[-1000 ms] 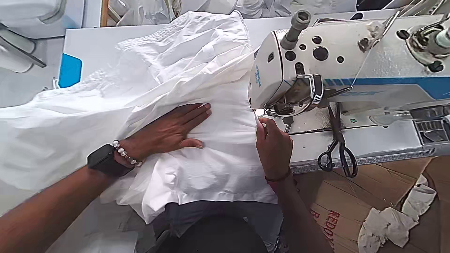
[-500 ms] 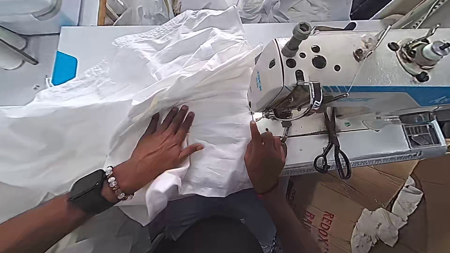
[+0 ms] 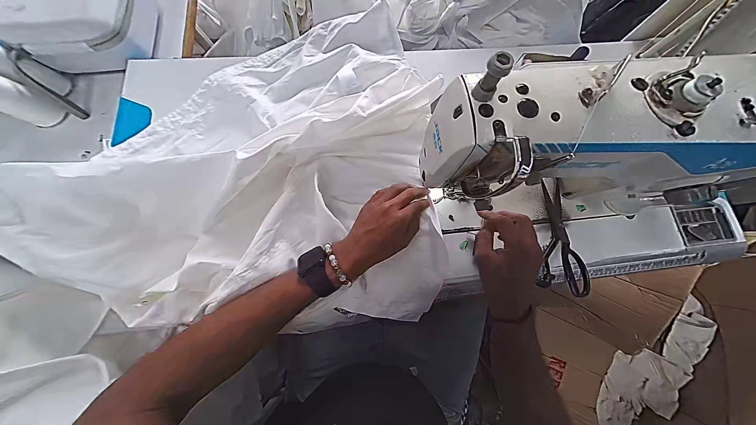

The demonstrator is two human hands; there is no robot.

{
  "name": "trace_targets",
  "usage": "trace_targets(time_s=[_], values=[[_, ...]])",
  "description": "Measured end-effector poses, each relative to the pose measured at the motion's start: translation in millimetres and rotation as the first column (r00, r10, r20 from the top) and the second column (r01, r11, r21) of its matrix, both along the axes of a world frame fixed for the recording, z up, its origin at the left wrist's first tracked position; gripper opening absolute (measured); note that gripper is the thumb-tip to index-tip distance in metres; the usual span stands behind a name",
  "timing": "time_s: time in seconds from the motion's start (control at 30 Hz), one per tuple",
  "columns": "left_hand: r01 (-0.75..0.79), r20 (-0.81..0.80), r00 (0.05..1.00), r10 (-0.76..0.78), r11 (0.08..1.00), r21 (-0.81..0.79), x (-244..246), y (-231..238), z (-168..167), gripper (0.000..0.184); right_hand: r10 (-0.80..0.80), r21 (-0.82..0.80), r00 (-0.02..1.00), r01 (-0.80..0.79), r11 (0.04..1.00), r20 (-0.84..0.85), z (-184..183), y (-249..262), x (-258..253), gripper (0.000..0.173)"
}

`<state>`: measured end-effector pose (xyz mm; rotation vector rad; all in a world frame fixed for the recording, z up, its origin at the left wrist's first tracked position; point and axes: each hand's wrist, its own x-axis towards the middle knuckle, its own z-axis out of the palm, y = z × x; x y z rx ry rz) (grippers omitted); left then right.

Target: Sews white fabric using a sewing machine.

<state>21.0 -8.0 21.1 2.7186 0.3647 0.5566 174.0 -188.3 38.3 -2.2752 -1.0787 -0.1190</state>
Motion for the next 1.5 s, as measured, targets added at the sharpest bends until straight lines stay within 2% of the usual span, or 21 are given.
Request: trace_targets(time_s=[0.07, 0.13, 0.2, 0.33, 0.43, 0.5, 0.73, 0.87, 0.97, 1.07, 1.17, 1.23, 1.27, 1.33, 1.37, 1.4, 1.5], values=[[0.049, 0.009, 0.999, -0.050, 0.994, 0.093, -5.3, 8.7, -10.2, 0.036, 0.038, -0.090, 0.999, -0.039, 0.995, -0.013, -1.8, -8.1, 22.6, 0.029], [0.115, -0.006, 0.993, -0.115, 0.988, 0.100, -10.5, 16.4, -9.8, 0.037, 0.107, -0.138, 0.994, -0.110, 0.984, -0.031, -8.3, -9.6, 27.6, 0.028], [0.135, 0.008, 0.991, -0.137, 0.987, 0.090, -12.2, 21.0, -9.9, 0.038, 0.159, -0.128, 0.987, -0.157, 0.979, 0.004, -14.5, 5.6, 18.3, 0.023], [0.152, 0.001, 0.988, -0.153, 0.986, 0.069, -13.6, 25.8, -10.9, 0.039, 0.139, -0.030, 0.982, -0.137, 0.990, 0.129, -27.1, 34.0, -16.8, 0.020], [0.179, -0.007, 0.984, -0.179, 0.982, 0.057, -13.1, 30.2, -11.2, 0.040, 0.262, 0.018, 0.945, -0.270, 0.963, 0.196, -31.3, 31.4, -34.5, 0.024], [0.224, -0.007, 0.975, -0.223, 0.973, 0.055, -12.8, 37.9, -10.5, 0.040, 0.334, -0.037, 0.919, -0.334, 0.942, 0.208, -34.5, 26.4, -43.6, 0.032], [0.422, -0.083, 0.907, -0.414, 0.896, 0.138, -8.5, 75.3, -8.4, 0.042, 0.192, -0.072, 0.946, -0.179, 0.981, 0.260, -39.0, 23.3, -55.6, 0.034], [0.355, -0.067, 0.935, -0.349, 0.923, 0.150, -8.0, 61.9, -6.9, 0.040, 0.112, -0.052, 0.939, -0.101, 0.994, 0.324, -37.2, 24.2, -56.8, 0.029], [0.198, -0.065, 0.979, -0.191, 0.974, 0.113, -11.0, 28.7, -10.8, 0.046, 0.022, 0.036, 0.980, -0.030, 0.999, 0.200, -35.5, 23.3, -52.8, 0.021], [0.075, -0.091, 0.994, -0.065, 0.991, 0.111, -13.8, 6.6, -13.3, 0.057, -0.079, -0.080, 0.997, 0.079, 0.994, 0.010, -24.4, 33.2, -43.8, 0.029], [0.069, -0.039, 0.997, -0.066, 0.993, 0.096, -15.7, 7.0, -14.2, 0.048, -0.032, -0.174, 0.995, 0.014, 0.985, -0.097, -5.4, 53.3, -43.7, 0.026], [0.088, -0.022, 0.996, -0.086, 0.993, 0.081, -16.6, 10.6, -13.1, 0.042, -0.022, -0.152, 0.984, -0.005, 0.988, -0.174, 4.9, 58.9, -49.7, 0.025], [0.095, -0.027, 0.995, -0.093, 0.993, 0.074, -17.3, 10.9, -12.7, 0.041, -0.023, -0.099, 0.972, 0.000, 0.995, -0.233, 5.8, 54.4, -55.8, 0.022], [0.102, -0.063, 0.993, -0.098, 0.992, 0.070, -17.9, 10.3, -12.0, 0.043, -0.010, -0.046, 0.921, -0.009, 0.999, -0.389, 5.3, 33.8, -79.1, 0.050], [0.099, -0.079, 0.993, -0.093, 0.992, 0.072, -18.1, 9.7, -12.0, 0.043, -0.003, -0.017, 0.897, -0.005, 1.000, -0.443, 1.9, 20.7, -96.4, 0.058], [0.095, -0.086, 0.992, -0.089, 0.993, 0.076, -18.6, 8.4, -12.2, 0.043, 0.005, 0.014, 0.855, 0.003, 1.000, -0.519, 0.1, 6.4, -115.9, 0.059], [0.081, -0.082, 0.994, -0.072, 0.991, 0.105, -18.2, 6.5, -11.9, 0.042, 0.035, 0.171, 0.740, 0.109, 0.979, -0.672, 3.7, -19.0, -156.0, 0.045]])
